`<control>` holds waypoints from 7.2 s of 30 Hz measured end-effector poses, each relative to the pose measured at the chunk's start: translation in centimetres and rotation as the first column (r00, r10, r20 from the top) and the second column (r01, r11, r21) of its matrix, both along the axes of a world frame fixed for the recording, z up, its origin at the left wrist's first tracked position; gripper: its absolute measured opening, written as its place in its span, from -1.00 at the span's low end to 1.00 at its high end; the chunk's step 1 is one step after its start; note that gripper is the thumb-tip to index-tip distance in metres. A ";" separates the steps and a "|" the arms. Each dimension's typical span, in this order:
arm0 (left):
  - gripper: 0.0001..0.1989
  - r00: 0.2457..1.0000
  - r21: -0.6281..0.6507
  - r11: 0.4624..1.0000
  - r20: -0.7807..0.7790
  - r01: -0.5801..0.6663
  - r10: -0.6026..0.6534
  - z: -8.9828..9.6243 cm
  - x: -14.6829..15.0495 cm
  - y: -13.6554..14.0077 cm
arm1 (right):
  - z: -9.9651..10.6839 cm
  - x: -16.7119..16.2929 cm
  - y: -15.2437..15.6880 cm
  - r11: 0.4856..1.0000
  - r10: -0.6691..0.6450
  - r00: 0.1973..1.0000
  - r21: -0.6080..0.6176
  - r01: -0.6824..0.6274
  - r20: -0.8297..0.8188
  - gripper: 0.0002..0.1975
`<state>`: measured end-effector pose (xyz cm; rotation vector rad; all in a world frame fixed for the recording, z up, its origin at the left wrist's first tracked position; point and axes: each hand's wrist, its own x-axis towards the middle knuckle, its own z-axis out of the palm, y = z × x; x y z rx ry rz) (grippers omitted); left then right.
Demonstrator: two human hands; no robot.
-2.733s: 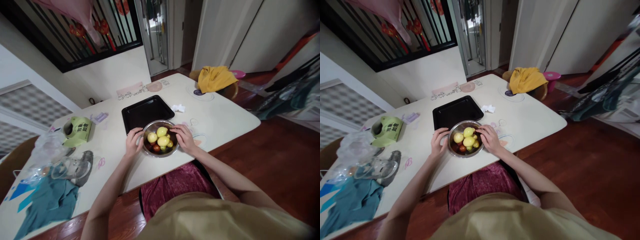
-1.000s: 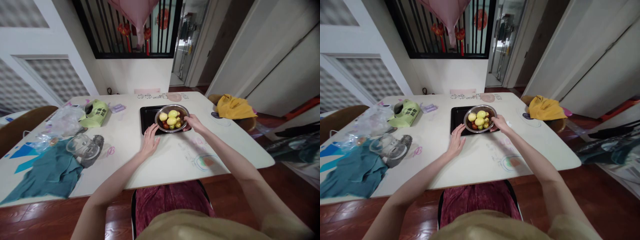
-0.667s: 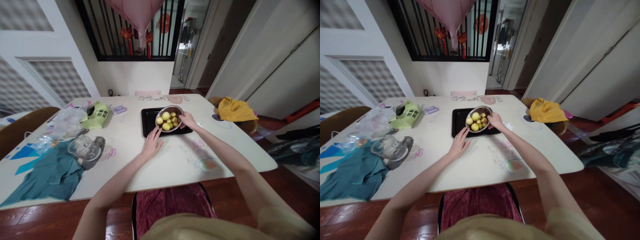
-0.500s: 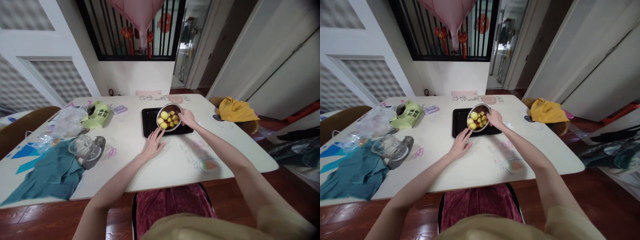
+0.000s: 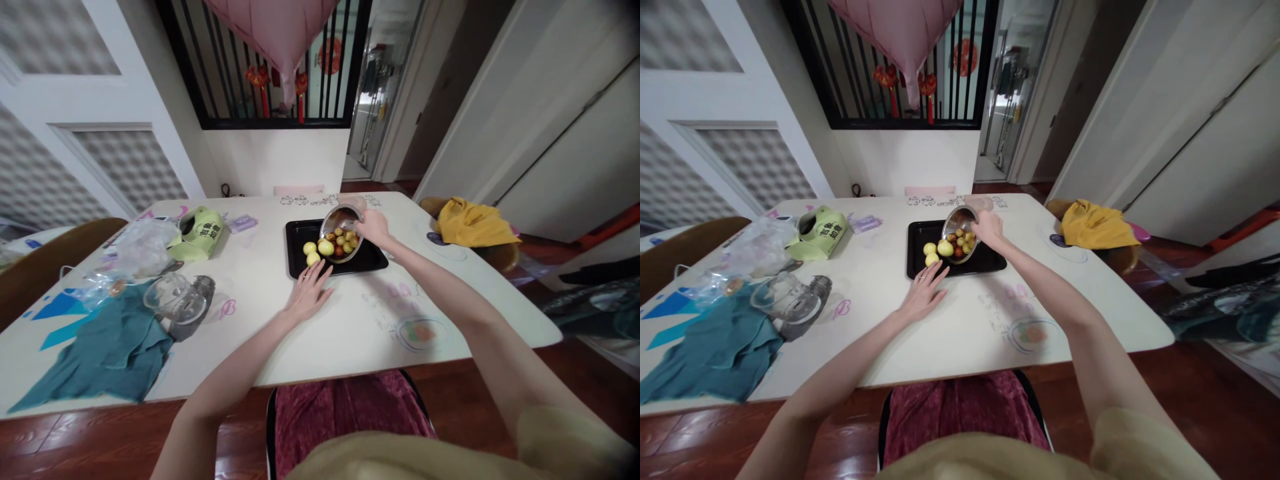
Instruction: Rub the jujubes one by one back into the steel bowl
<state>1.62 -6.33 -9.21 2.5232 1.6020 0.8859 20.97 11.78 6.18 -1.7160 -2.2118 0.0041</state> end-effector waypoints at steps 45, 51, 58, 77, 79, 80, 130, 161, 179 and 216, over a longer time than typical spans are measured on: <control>-0.44 0.946 -0.058 0.997 0.317 -0.050 0.066 1.0 -0.3 -0.4 | -4.8 13.1 -10.2 0.788 0.055 0.715 -0.409 -0.459 -0.697 -0.60; -0.42 0.899 0.046 0.999 0.437 -0.030 0.007 1.5 -0.6 -0.6 | -8.6 10.0 -10.4 0.627 0.129 0.516 -0.334 -0.704 -0.847 -0.59; -0.42 0.895 0.151 0.988 0.434 0.043 -0.105 1.7 -0.7 -0.8 | -8.5 9.5 -8.0 0.787 0.378 0.780 -0.270 -0.554 -0.498 -0.67; -0.44 0.847 0.252 0.910 0.346 0.331 -0.404 2.6 -0.4 0.8 | -8.6 4.3 -0.2 0.391 0.804 0.459 -0.245 -0.887 -0.379 -0.72; -0.43 0.848 0.201 0.910 0.334 0.362 -0.411 2.5 -0.4 0.5 | -8.9 4.8 0.0 0.374 0.799 0.444 -0.243 -0.895 -0.406 -0.74; -0.42 0.847 0.181 0.909 0.330 0.376 -0.416 2.5 -0.5 0.3 | -9.0 5.1 0.1 0.367 0.797 0.437 -0.242 -0.898 -0.416 -0.75; -0.47 0.833 0.129 0.885 0.301 0.447 -0.464 2.1 -0.8 0.1 | -6.3 6.3 -7.4 0.173 0.926 0.264 -0.318 -0.932 -0.271 -0.72; -0.50 0.799 0.178 0.876 0.359 0.449 -0.482 0.8 -0.8 0.4 | -10.2 7.6 0.4 0.577 0.803 0.575 -0.040 -0.816 -0.155 -0.58; -0.50 0.811 0.184 0.880 0.343 0.437 -0.475 1.2 -0.6 0.3 | -4.5 8.0 -4.5 0.451 0.891 0.448 0.024 -0.892 -0.070 -0.66; -0.53 0.815 0.141 0.894 0.370 0.426 -0.447 1.8 -0.6 0.1 | -7.8 8.3 -0.1 0.678 0.734 0.679 0.055 -0.733 -0.014 -0.55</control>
